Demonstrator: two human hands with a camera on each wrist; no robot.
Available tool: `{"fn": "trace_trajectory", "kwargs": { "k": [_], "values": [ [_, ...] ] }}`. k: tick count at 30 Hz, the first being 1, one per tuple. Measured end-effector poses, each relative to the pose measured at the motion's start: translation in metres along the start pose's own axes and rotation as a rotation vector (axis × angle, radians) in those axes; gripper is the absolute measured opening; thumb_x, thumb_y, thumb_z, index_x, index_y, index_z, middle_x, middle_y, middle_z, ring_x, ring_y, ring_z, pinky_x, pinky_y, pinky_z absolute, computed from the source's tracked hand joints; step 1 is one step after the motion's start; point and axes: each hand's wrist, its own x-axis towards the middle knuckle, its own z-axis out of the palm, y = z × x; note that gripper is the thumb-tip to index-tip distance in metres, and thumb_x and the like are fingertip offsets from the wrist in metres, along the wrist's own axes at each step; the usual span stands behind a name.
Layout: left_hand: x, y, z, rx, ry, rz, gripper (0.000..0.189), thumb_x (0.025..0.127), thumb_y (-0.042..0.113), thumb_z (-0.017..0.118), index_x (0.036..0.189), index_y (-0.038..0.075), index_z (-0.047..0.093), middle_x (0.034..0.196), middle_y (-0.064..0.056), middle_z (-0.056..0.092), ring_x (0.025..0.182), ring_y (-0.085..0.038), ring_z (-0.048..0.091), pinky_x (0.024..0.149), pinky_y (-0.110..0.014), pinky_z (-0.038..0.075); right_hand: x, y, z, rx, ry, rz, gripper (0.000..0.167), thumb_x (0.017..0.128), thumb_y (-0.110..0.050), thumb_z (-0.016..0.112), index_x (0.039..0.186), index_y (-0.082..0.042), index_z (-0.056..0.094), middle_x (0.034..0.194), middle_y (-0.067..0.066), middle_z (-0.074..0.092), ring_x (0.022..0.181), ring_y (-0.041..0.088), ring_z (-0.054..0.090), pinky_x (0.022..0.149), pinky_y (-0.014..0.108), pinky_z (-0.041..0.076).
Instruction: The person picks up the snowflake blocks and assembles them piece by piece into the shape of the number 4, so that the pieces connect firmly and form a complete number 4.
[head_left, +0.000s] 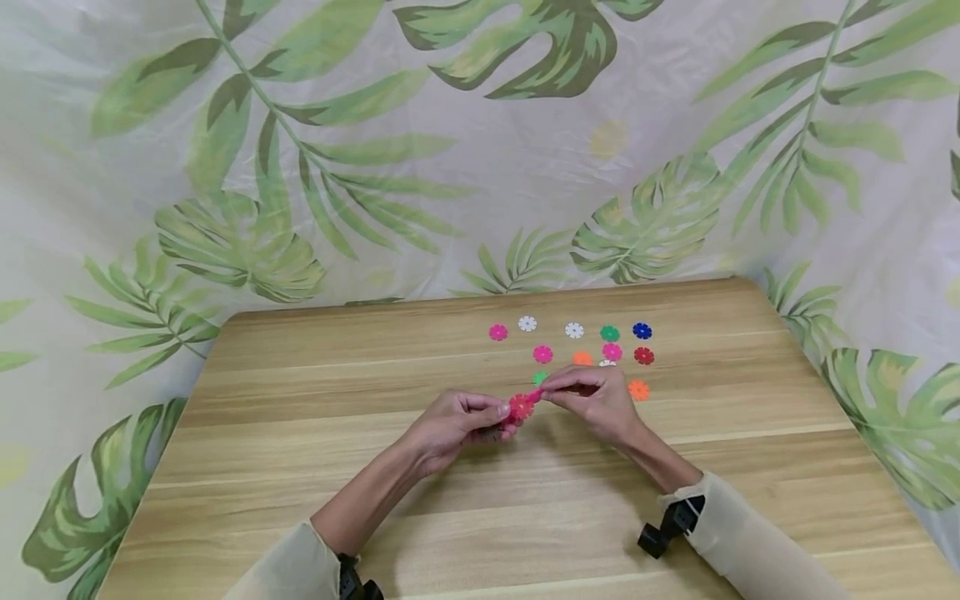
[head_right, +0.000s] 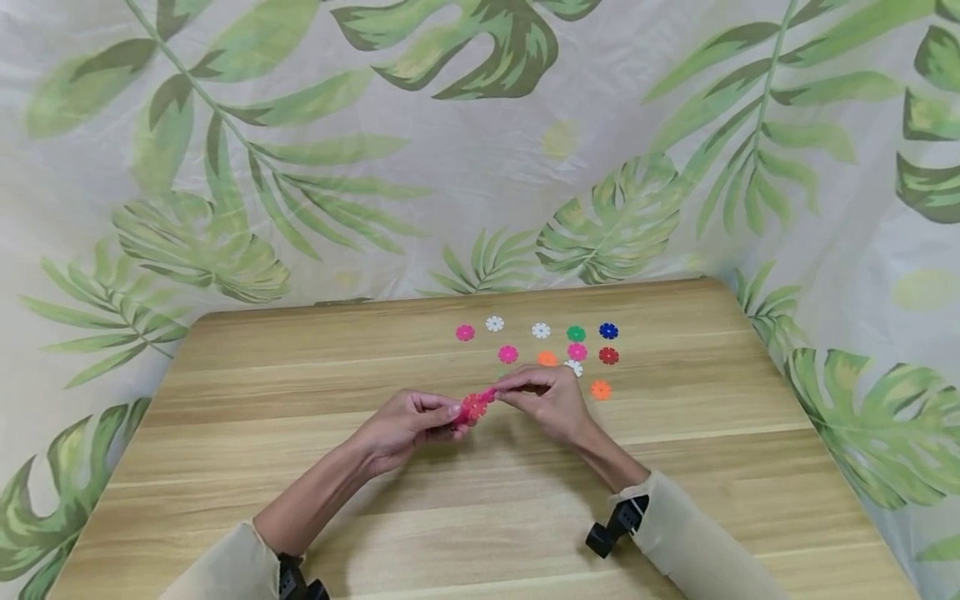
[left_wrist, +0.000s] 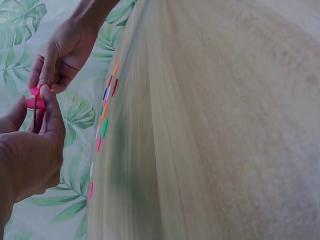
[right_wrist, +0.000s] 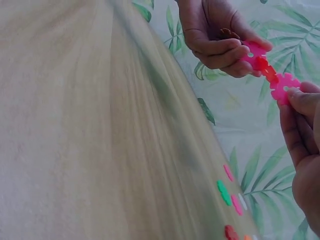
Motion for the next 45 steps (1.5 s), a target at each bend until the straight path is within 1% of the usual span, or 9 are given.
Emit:
{"fn": "trace_trajectory", "kwargs": {
  "k": [5, 13, 23, 27, 31, 36, 40, 43, 45],
  "values": [
    [-0.001, 0.001, -0.001, 0.0, -0.018, 0.001, 0.027, 0.104, 0.008, 0.068, 0.121, -0.012, 0.072, 0.102, -0.015, 0.08, 0.089, -0.015, 0.077, 0.094, -0.037, 0.062, 0.002, -0.004, -0.002, -0.034, -0.033, -0.049, 0.022, 0.083, 0.021, 0.076, 0.094, 0.004, 0.082, 0.095, 0.017, 0.08, 0.087, 0.011, 0.077, 0.07, 0.029, 0.064],
    [0.0, 0.001, 0.0, -0.005, 0.002, 0.004, 0.024, 0.104, 0.006, 0.067, 0.119, -0.012, 0.074, 0.1, -0.013, 0.08, 0.087, -0.015, 0.076, 0.092, -0.035, 0.062, 0.005, -0.006, -0.004, -0.059, -0.067, -0.112, 0.017, 0.084, 0.017, 0.08, 0.092, 0.002, 0.083, 0.094, 0.016, 0.08, 0.088, 0.026, 0.077, 0.078, 0.038, 0.066],
    [0.002, -0.004, 0.002, -0.035, 0.027, 0.01, 0.026, 0.104, 0.0, 0.065, 0.122, -0.018, 0.069, 0.096, -0.013, 0.08, 0.084, -0.013, 0.076, 0.086, -0.029, 0.063, 0.007, -0.002, -0.004, -0.054, -0.079, -0.137, 0.018, 0.082, 0.019, 0.078, 0.091, 0.004, 0.082, 0.093, 0.017, 0.08, 0.086, 0.028, 0.078, 0.077, 0.035, 0.065],
    [0.002, -0.005, 0.002, -0.048, 0.032, 0.008, 0.027, 0.104, -0.001, 0.064, 0.123, -0.019, 0.067, 0.096, -0.013, 0.079, 0.084, -0.014, 0.076, 0.085, -0.028, 0.063, 0.006, -0.001, -0.002, -0.054, -0.08, -0.127, 0.015, 0.084, 0.015, 0.08, 0.091, 0.002, 0.083, 0.092, 0.015, 0.08, 0.086, 0.026, 0.078, 0.075, 0.031, 0.065],
    [0.002, -0.006, 0.001, -0.046, 0.033, 0.013, 0.026, 0.104, -0.001, 0.064, 0.122, -0.019, 0.067, 0.095, -0.013, 0.079, 0.084, -0.014, 0.077, 0.084, -0.027, 0.063, 0.005, 0.0, -0.001, -0.047, -0.071, -0.109, 0.011, 0.085, 0.012, 0.081, 0.091, 0.003, 0.082, 0.092, 0.016, 0.08, 0.087, 0.028, 0.077, 0.074, 0.032, 0.065],
    [0.003, -0.004, 0.002, -0.053, 0.03, -0.001, 0.025, 0.104, 0.002, 0.065, 0.121, -0.017, 0.069, 0.095, -0.012, 0.079, 0.086, -0.014, 0.077, 0.085, -0.027, 0.063, 0.004, 0.0, -0.002, -0.016, -0.063, -0.083, 0.017, 0.084, 0.019, 0.078, 0.093, 0.005, 0.081, 0.094, 0.019, 0.079, 0.089, 0.021, 0.077, 0.077, 0.033, 0.065],
    [0.004, 0.002, 0.002, -0.069, 0.02, -0.016, 0.029, 0.106, 0.005, 0.063, 0.125, -0.016, 0.068, 0.099, -0.014, 0.08, 0.09, -0.015, 0.077, 0.088, -0.028, 0.062, 0.004, -0.003, -0.004, -0.023, -0.04, -0.066, 0.018, 0.085, 0.018, 0.078, 0.096, 0.004, 0.081, 0.095, 0.018, 0.079, 0.087, 0.017, 0.077, 0.072, 0.029, 0.064],
    [0.003, 0.006, 0.002, -0.083, 0.016, -0.018, 0.031, 0.107, 0.006, 0.062, 0.128, -0.017, 0.066, 0.101, -0.015, 0.079, 0.091, -0.016, 0.078, 0.089, -0.029, 0.062, 0.005, -0.007, -0.004, -0.024, -0.036, -0.038, 0.016, 0.087, 0.012, 0.08, 0.097, 0.0, 0.081, 0.095, 0.015, 0.079, 0.085, 0.02, 0.077, 0.069, 0.028, 0.064],
    [0.001, 0.008, 0.001, -0.095, 0.012, -0.019, 0.031, 0.107, 0.006, 0.062, 0.128, -0.017, 0.065, 0.101, -0.015, 0.079, 0.091, -0.016, 0.078, 0.089, -0.029, 0.062, 0.005, -0.009, -0.004, -0.01, -0.041, -0.013, 0.014, 0.089, 0.008, 0.08, 0.099, -0.001, 0.081, 0.096, 0.014, 0.079, 0.084, 0.026, 0.077, 0.069, 0.031, 0.064]
  ]
}}
